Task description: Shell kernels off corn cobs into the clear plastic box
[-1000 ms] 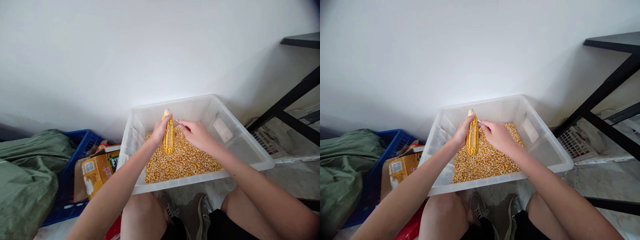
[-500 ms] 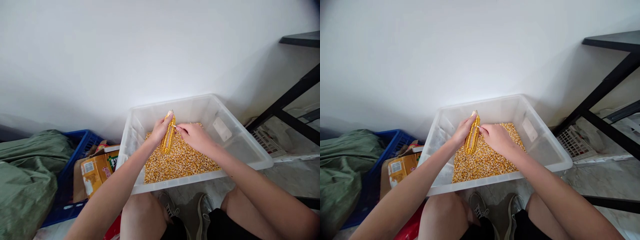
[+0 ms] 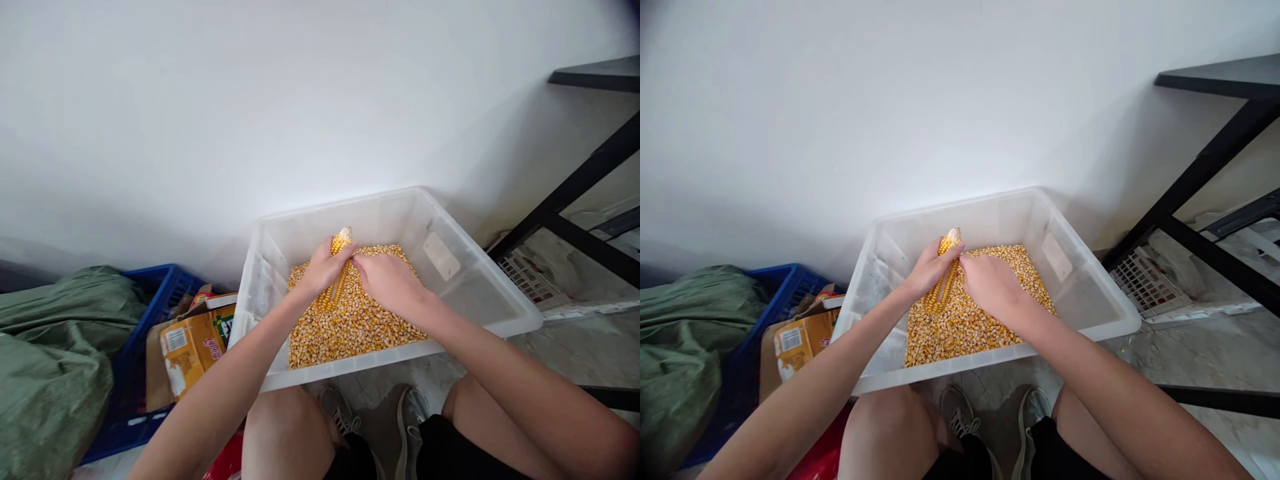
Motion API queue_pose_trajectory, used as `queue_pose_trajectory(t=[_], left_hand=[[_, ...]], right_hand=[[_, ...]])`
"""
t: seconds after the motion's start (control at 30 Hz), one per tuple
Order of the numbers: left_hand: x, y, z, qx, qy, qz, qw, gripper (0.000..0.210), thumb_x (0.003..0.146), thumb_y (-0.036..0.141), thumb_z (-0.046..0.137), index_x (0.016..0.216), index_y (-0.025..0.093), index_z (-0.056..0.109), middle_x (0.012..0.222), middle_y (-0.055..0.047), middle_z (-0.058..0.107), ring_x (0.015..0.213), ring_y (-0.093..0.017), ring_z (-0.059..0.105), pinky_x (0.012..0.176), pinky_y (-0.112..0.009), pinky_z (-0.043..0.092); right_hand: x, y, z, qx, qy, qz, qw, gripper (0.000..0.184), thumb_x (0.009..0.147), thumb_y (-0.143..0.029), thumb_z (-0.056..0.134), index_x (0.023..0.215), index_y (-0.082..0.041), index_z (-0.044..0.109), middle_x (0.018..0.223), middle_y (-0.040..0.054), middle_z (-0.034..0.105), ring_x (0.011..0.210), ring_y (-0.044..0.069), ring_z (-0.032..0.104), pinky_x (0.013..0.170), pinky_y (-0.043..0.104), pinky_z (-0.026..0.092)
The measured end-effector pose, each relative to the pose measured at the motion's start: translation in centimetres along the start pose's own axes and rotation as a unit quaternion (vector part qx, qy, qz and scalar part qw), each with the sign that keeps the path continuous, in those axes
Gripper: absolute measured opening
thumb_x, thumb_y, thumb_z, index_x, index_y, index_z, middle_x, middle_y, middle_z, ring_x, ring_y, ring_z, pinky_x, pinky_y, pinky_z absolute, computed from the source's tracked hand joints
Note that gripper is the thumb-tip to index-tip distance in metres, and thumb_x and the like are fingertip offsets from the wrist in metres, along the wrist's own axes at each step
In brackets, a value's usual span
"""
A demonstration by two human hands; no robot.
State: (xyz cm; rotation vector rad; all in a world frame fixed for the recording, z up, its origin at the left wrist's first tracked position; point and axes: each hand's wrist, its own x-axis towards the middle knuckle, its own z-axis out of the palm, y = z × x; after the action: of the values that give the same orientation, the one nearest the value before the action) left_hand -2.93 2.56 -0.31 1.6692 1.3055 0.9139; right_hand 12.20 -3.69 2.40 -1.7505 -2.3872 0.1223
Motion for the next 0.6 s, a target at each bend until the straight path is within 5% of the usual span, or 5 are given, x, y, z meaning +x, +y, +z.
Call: queue_pose_trajectory(t=[0.4, 0.6], left_hand=[[-1.1, 0.1, 1.0, 0.064, 0.007, 0.019, 0.998, 0.049, 0.089, 0.064, 0.047, 0.068, 0.020, 0.052, 0.068, -0.001, 0.056, 0.069, -0.018, 0.050, 0.067, -0.027, 0.034], [-0.6, -0.1, 1.0, -0.018, -0.033, -0.014, 0.999, 0.048, 0.088, 0.062, 0.048, 0.072, 0.018, 0.059, 0.074, -0.003, 0.063, 0.078, -0.020, 0.057, 0.075, -0.029, 0.042]], right_hand=[[-0.1, 0.4, 1.0, 0.009, -0.055, 0.006, 0.998, 0.023, 0.091, -0.015, 0.044, 0.091, -0.017, 0.068, 0.082, 0.0113, 0.072, 0.078, 0.025, 0.069, 0.062, 0.031, 0.037], [0.3, 0.5, 0.7, 0.051, -0.034, -0.005, 0.998, 0.031, 0.098, -0.023, 0.038, 0.091, -0.018, 0.068, 0.086, 0.0116, 0.073, 0.079, 0.025, 0.070, 0.064, 0.032, 0.037]])
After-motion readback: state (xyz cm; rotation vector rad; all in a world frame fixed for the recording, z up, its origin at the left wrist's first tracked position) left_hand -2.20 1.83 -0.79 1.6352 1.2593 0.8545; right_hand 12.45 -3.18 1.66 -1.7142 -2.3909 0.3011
